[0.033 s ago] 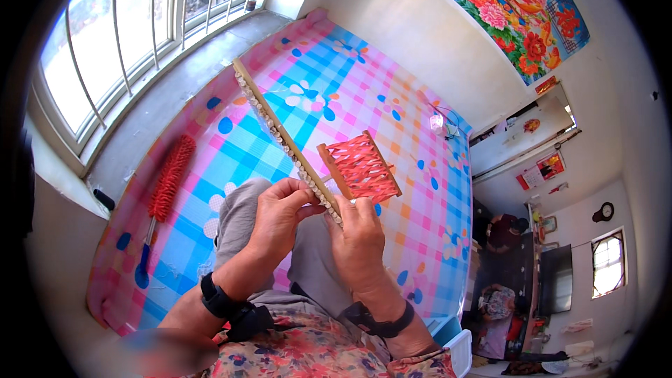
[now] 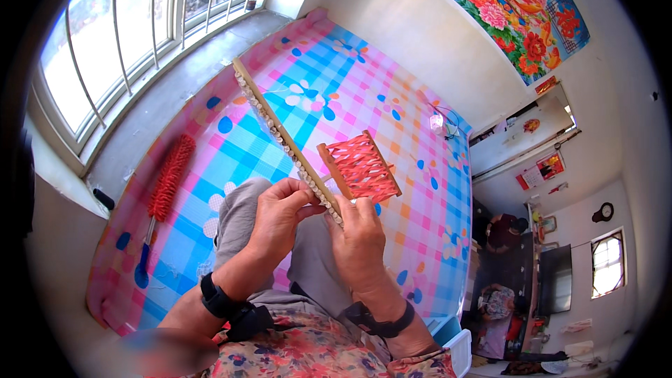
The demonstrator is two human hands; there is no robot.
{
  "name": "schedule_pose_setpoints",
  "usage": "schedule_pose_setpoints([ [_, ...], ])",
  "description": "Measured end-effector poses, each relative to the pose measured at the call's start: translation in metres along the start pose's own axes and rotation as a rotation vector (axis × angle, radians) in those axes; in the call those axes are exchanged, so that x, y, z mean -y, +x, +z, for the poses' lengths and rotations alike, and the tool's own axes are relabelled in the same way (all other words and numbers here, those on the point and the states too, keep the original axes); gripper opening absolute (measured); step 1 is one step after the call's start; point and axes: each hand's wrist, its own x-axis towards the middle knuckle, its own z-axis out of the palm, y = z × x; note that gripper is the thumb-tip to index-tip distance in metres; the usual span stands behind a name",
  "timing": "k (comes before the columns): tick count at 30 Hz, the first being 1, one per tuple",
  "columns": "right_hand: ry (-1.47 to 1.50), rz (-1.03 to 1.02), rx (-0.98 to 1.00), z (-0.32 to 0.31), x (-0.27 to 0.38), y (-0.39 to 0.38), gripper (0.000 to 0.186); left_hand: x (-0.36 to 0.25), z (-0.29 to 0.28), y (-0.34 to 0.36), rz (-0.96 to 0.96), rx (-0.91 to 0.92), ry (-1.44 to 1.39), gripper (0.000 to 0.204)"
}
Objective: The person sews a length of white thread through a bamboo mat by hand, using a needle to weave the thread around the bamboo slats.
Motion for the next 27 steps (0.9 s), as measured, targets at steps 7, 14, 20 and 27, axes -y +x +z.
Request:
schedule_pose_setpoints([
  [7,0.014,0.011,0.034,-0.004,0.001,-0.003,0.033,-0.004,-0.010,-0.007,0.004,0.059,0.040,0.006],
  [14,-0.039,-0.183,0.058,0.000,0.013,-0.017,0.041,-0.046,-0.026,-0.043,-0.166,0.061,0.173,0.053],
  [20,-0.149,-0.421,0.066,0.014,0.029,-0.045,0.038,-0.075,-0.028,-0.062,-0.310,0.014,0.235,0.051],
  [27,0.049,-0.446,0.170,0.013,0.056,-0.059,0.050,-0.090,-0.046,-0.082,-0.314,-0.178,0.243,0.037],
])
